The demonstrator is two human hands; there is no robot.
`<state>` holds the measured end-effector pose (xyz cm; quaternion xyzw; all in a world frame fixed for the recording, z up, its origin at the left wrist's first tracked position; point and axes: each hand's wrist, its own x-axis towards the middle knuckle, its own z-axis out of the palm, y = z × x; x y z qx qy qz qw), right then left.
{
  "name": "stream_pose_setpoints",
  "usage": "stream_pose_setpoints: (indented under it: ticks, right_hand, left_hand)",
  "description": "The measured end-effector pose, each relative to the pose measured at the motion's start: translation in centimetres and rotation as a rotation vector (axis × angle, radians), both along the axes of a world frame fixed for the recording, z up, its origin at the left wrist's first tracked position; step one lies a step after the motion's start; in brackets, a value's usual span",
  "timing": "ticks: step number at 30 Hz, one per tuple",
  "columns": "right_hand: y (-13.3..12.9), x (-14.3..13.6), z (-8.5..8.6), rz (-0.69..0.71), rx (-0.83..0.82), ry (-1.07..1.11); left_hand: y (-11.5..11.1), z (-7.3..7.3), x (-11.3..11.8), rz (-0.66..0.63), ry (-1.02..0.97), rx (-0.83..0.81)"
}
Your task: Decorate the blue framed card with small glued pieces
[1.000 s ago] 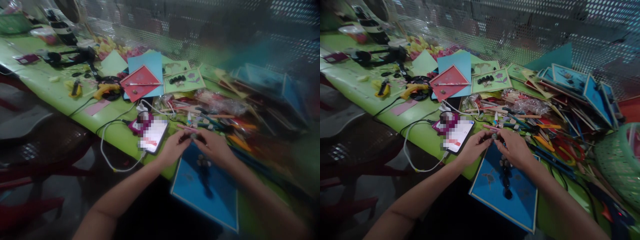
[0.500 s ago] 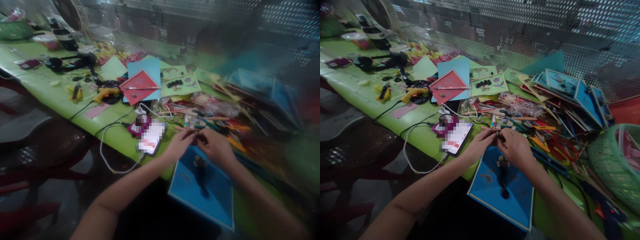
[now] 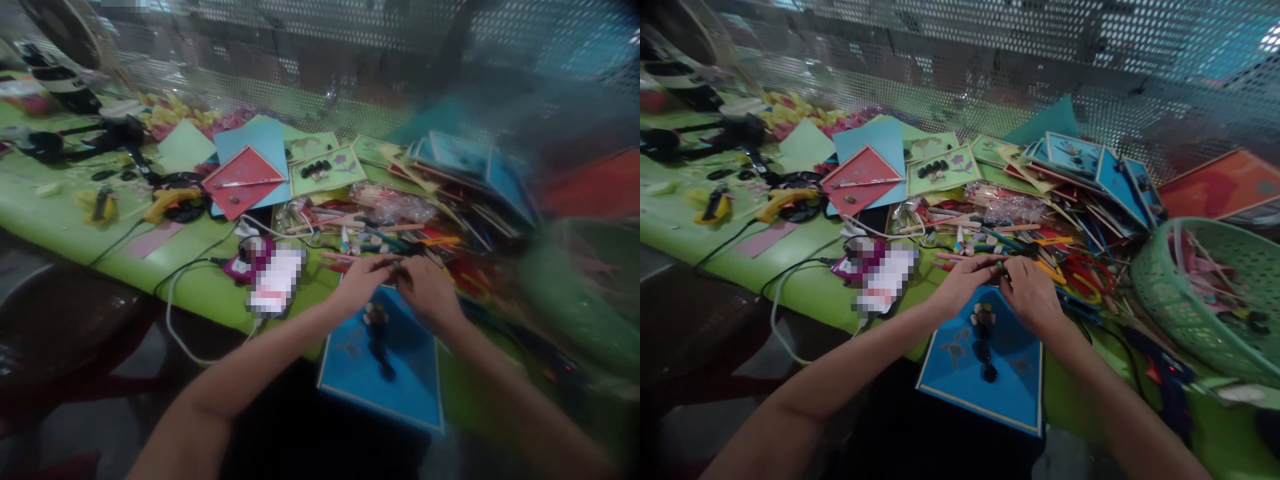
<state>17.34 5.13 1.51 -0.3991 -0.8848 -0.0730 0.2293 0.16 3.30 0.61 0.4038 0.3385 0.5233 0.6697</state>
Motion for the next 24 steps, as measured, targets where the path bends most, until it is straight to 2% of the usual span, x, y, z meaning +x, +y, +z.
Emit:
stream_pose_setpoints:
  ticks: [6,12,19,24]
  right_hand:
    - [-0.2,0.4,-0.5,-0.039,-0.03,0.138]
    - [-0.4,0.4,-0.6,-0.052,-0.062,0.095]
    - [-0.6,0.1,-1.4,-0.061,-0.152,0.082]
    - [-0.4,-0.1,-1.6,-0.084,-0.172,0.096]
  left_hand:
    - [0.7,-0.2,0.4,0.01,0.186,0.1]
    - [0.9,-0.5,0.3,0.015,0.295,0.146]
    - [0.6,-1.1,0.2,-0.039,0.114,0.027]
    - [0.6,-1.0,-0.1,-0.054,0.088,0.022]
